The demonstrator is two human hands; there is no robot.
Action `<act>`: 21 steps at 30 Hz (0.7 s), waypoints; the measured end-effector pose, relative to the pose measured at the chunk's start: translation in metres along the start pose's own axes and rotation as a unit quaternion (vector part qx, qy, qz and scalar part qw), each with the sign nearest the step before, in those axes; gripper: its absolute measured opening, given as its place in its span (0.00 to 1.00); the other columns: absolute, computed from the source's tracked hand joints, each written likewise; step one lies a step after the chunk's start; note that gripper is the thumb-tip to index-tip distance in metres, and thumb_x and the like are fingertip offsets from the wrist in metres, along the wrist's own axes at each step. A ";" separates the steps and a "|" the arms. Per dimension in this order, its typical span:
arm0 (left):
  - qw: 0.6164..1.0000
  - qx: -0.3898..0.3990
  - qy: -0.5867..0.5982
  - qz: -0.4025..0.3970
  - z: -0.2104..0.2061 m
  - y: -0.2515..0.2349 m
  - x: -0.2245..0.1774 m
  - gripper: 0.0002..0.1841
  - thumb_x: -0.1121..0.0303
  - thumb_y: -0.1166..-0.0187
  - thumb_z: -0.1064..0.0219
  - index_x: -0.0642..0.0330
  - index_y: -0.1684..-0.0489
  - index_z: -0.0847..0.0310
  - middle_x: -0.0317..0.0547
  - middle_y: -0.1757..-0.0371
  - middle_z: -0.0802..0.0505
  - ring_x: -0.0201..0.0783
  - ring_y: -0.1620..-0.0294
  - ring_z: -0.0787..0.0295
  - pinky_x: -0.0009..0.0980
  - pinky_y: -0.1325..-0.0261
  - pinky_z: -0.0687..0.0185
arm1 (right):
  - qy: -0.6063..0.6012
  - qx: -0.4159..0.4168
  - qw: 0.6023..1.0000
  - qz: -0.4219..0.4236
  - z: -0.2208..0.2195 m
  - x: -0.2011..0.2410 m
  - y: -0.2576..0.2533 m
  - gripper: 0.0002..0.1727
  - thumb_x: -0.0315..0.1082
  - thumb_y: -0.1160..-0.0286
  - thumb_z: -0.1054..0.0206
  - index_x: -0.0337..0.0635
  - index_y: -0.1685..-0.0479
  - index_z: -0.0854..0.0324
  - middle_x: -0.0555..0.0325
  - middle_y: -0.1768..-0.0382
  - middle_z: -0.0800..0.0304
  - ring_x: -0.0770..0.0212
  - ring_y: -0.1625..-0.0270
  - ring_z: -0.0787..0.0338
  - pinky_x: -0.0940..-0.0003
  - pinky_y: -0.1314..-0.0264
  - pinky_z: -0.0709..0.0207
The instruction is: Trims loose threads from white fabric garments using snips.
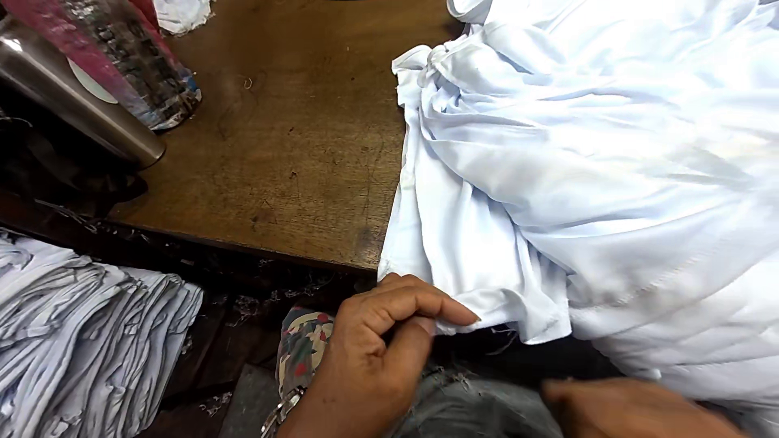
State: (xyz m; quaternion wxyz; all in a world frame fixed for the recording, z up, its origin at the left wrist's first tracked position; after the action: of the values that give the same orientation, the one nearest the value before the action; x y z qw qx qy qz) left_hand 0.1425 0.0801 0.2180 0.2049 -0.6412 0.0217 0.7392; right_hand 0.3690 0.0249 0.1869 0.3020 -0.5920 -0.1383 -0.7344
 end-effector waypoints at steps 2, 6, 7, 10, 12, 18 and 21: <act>1.000 0.000 0.002 -0.013 0.001 0.000 -0.002 0.06 0.70 0.24 0.29 0.60 0.59 0.07 0.39 0.58 0.07 0.33 0.53 0.11 0.27 0.52 0.13 | 0.023 -0.103 0.994 -0.042 0.011 -0.001 -0.005 0.11 0.34 0.25 0.24 0.35 0.57 0.19 0.59 0.73 0.18 0.74 0.72 0.21 0.78 0.69 0.26; 0.999 -0.029 -0.006 -0.023 -0.001 -0.005 -0.007 0.07 0.70 0.29 0.22 0.58 0.61 0.13 0.38 0.65 0.10 0.31 0.65 0.12 0.26 0.62 0.12 | 0.213 -0.233 0.947 -0.059 0.015 -0.004 -0.015 0.26 0.45 0.37 0.16 0.42 0.46 0.21 0.61 0.72 0.15 0.74 0.74 0.21 0.76 0.72 0.25; 0.999 -0.029 0.001 -0.017 -0.001 -0.006 -0.007 0.09 0.73 0.27 0.23 0.60 0.54 0.14 0.39 0.65 0.09 0.31 0.68 0.12 0.25 0.66 0.11 | 0.250 -0.241 0.937 -0.043 0.013 -0.005 -0.017 0.26 0.46 0.35 0.18 0.41 0.44 0.21 0.59 0.71 0.14 0.71 0.72 0.19 0.73 0.70 0.23; 1.000 -0.023 0.017 0.002 -0.002 -0.012 -0.007 0.20 0.76 0.29 0.24 0.61 0.38 0.18 0.41 0.70 0.12 0.31 0.75 0.15 0.23 0.74 0.15 | 0.291 -0.261 0.920 0.037 0.011 -0.010 -0.025 0.11 0.38 0.24 0.34 0.42 0.52 0.14 0.58 0.69 0.12 0.71 0.69 0.16 0.75 0.69 0.22; 1.000 -0.021 -0.020 0.000 -0.001 -0.016 -0.006 0.23 0.75 0.31 0.21 0.61 0.36 0.17 0.39 0.71 0.10 0.29 0.76 0.15 0.22 0.75 0.16 | 0.255 -0.259 0.931 0.034 0.015 -0.011 -0.027 0.10 0.37 0.20 0.38 0.42 0.57 0.15 0.60 0.68 0.12 0.74 0.68 0.17 0.78 0.68 0.22; 0.989 -0.035 -0.127 -0.072 0.012 -0.026 -0.017 0.02 0.71 0.25 0.25 0.58 0.65 0.08 0.34 0.68 0.11 0.27 0.70 0.15 0.20 0.71 0.17 | 0.308 -0.259 0.915 0.018 0.019 -0.001 -0.024 0.24 0.46 0.30 0.25 0.44 0.40 0.22 0.58 0.66 0.15 0.70 0.70 0.20 0.73 0.70 0.24; 0.991 -0.040 -0.111 -0.067 0.012 -0.028 -0.019 0.04 0.73 0.25 0.24 0.60 0.58 0.10 0.35 0.66 0.10 0.28 0.72 0.15 0.21 0.73 0.17 | 0.411 -0.267 0.869 0.066 0.010 -0.005 -0.035 0.16 0.42 0.25 0.36 0.42 0.46 0.17 0.56 0.70 0.15 0.62 0.73 0.18 0.63 0.76 0.28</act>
State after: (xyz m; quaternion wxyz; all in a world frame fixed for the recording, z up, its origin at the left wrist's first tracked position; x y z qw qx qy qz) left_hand 0.1421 0.1045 0.2453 0.2292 -0.5632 -0.0740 0.7905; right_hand 0.3563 0.0587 0.1901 0.2094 -0.3027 0.2393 -0.8985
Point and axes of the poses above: each hand's wrist, its own y-axis away from the middle knuckle, its own z-axis out of the back of the hand, x = y × z, the point moved 5 cm from there along -y, towards the middle knuckle
